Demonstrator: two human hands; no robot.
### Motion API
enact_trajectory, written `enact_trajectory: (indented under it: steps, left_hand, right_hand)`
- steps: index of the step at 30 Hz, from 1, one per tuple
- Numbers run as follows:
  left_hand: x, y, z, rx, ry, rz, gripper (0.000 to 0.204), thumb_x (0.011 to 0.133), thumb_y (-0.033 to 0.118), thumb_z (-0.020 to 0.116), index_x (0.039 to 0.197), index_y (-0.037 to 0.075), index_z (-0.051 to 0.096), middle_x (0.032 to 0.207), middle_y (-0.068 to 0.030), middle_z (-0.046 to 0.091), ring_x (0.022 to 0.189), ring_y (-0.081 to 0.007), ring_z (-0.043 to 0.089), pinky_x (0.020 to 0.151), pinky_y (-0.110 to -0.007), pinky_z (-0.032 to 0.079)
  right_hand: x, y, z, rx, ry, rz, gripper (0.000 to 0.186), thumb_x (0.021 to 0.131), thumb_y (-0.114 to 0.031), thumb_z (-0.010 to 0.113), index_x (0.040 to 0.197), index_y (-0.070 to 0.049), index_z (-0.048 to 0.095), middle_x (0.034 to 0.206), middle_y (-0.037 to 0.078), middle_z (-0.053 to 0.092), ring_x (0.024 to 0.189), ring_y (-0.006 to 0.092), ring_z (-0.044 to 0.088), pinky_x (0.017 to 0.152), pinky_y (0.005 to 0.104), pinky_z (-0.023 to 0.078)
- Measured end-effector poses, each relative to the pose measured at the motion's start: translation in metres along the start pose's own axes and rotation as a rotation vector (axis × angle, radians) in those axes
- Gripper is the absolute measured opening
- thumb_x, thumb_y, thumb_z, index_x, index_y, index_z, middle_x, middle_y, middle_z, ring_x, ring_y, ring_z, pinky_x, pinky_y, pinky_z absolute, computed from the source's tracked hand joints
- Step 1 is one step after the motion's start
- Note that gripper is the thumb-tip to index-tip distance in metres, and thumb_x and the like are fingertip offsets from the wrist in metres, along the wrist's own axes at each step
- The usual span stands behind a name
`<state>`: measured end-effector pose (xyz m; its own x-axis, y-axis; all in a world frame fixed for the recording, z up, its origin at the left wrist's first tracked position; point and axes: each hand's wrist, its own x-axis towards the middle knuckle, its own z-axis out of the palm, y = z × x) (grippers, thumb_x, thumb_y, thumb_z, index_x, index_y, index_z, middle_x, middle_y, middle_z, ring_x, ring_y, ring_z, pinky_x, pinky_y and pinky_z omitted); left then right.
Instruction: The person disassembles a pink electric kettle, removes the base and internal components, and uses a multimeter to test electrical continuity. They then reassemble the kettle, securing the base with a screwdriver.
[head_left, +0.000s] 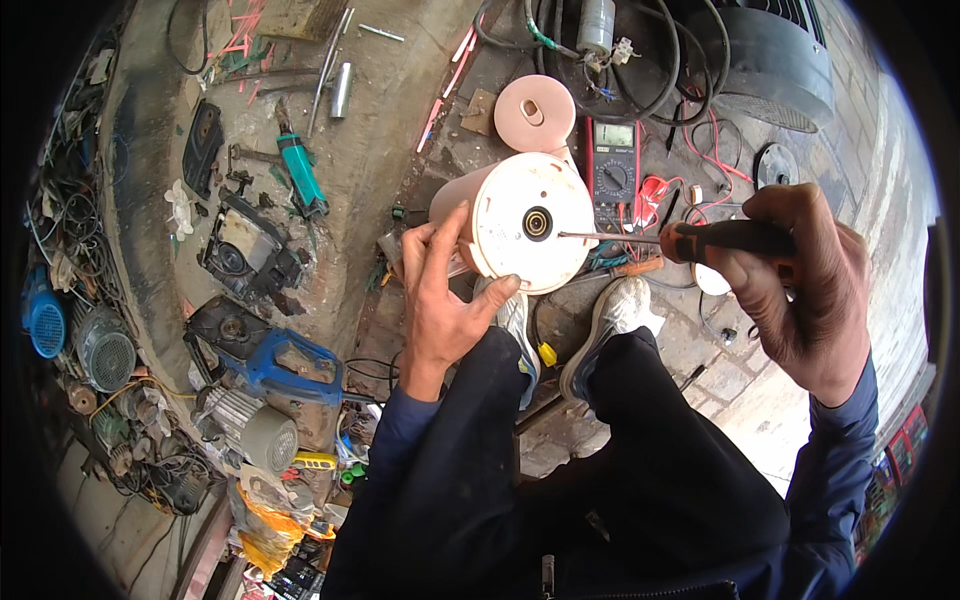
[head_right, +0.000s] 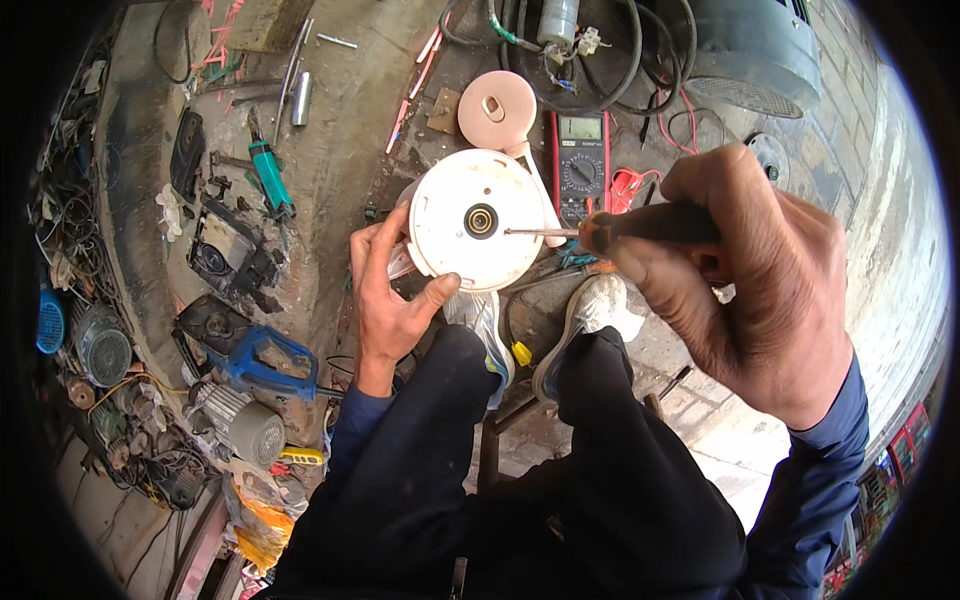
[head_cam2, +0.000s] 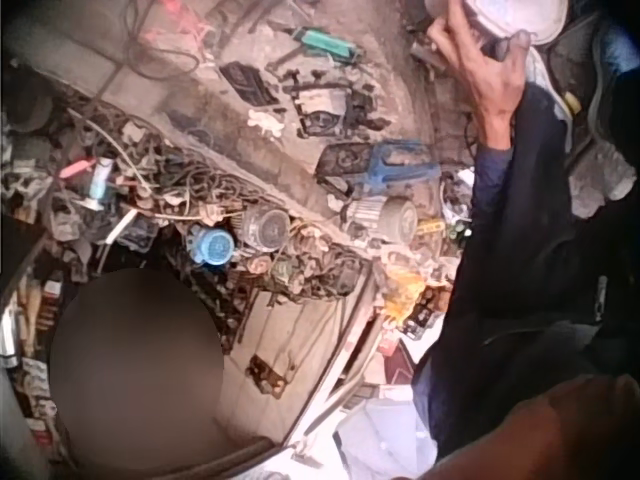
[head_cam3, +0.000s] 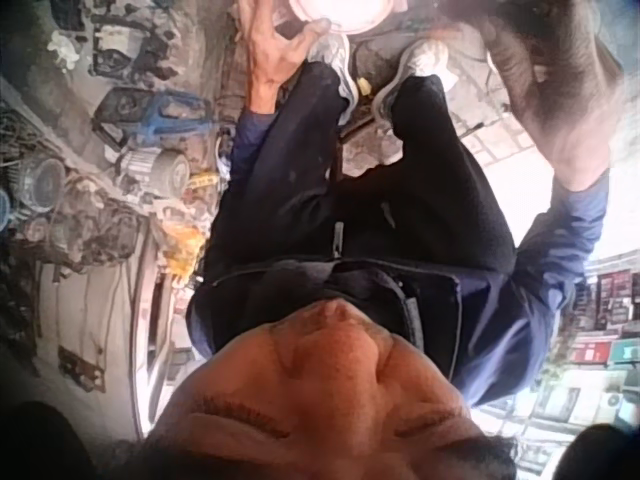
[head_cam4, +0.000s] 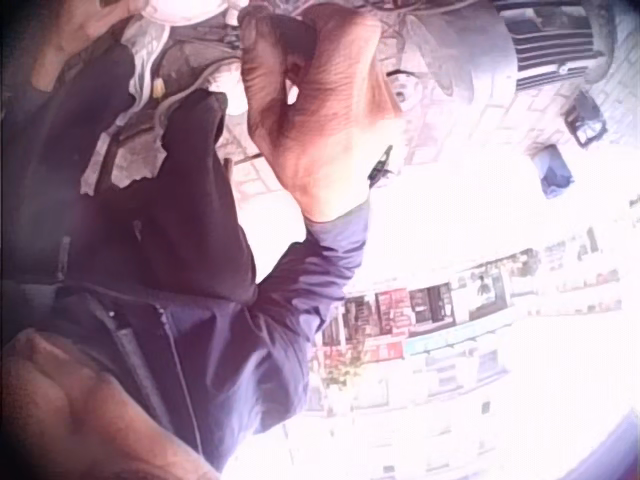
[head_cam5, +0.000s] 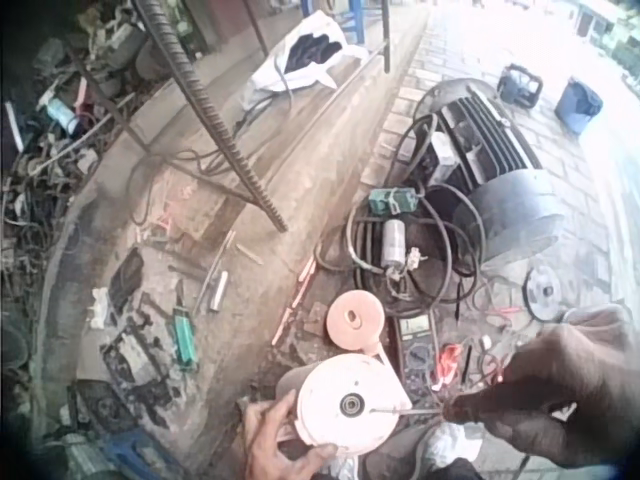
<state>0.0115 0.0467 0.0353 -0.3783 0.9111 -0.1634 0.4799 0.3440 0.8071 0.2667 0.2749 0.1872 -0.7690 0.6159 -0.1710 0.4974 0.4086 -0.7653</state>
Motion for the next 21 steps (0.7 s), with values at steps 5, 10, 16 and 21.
enact_trajectory:
  steps: [5, 10, 16, 21]
  left_hand:
    - [0.0010, 0.0025, -0.0021, 0.027, 0.011, -0.013, 0.088, 0.083, 0.037, 0.093, 0.155, 0.004, 0.054, 0.131, -0.0166, 0.047, 0.122, -0.0321, 0.055, 0.099, -0.042, 0.055]
    - [-0.0018, 0.0038, -0.0007, 0.024, 0.023, -0.020, 0.089, 0.078, 0.032, 0.095, 0.154, 0.006, 0.056, 0.129, -0.0176, 0.050, 0.121, -0.0356, 0.054, 0.103, -0.047, 0.049]
    - [-0.0039, 0.0020, -0.0017, 0.053, 0.024, -0.032, 0.090, 0.083, 0.045, 0.091, 0.155, 0.006, 0.055, 0.129, -0.0169, 0.051, 0.120, -0.0346, 0.054, 0.103, -0.046, 0.047]
    - [-0.0046, 0.0032, -0.0049, 0.153, 0.016, 0.034, 0.091, 0.081, 0.046, 0.092, 0.154, 0.005, 0.056, 0.130, -0.0175, 0.051, 0.122, -0.0358, 0.054, 0.109, -0.046, 0.044]
  right_hand:
    - [-0.0033, 0.0002, -0.0065, -0.224, -0.099, -0.340, 0.035, 0.081, -0.001, 0.076, 0.111, -0.004, 0.059, 0.097, 0.012, 0.066, 0.078, 0.0317, 0.058, 0.069, 0.0446, 0.045]
    - [-0.0022, -0.0007, -0.0035, -0.214, 0.008, -0.057, 0.033, 0.100, -0.027, 0.076, 0.110, 0.001, 0.060, 0.086, 0.014, 0.069, 0.076, 0.0372, 0.066, 0.074, 0.0423, 0.051]
    - [-0.0026, -0.0058, -0.0024, -0.219, -0.042, -0.317, 0.051, 0.070, 0.003, 0.073, 0.117, -0.005, 0.054, 0.096, 0.014, 0.062, 0.085, 0.0336, 0.054, 0.075, 0.0465, 0.043]
    - [0.0003, -0.0053, -0.0086, -0.228, -0.051, -0.115, 0.037, 0.084, -0.012, 0.082, 0.111, -0.005, 0.057, 0.089, 0.007, 0.064, 0.075, 0.0305, 0.056, 0.071, 0.0427, 0.042]
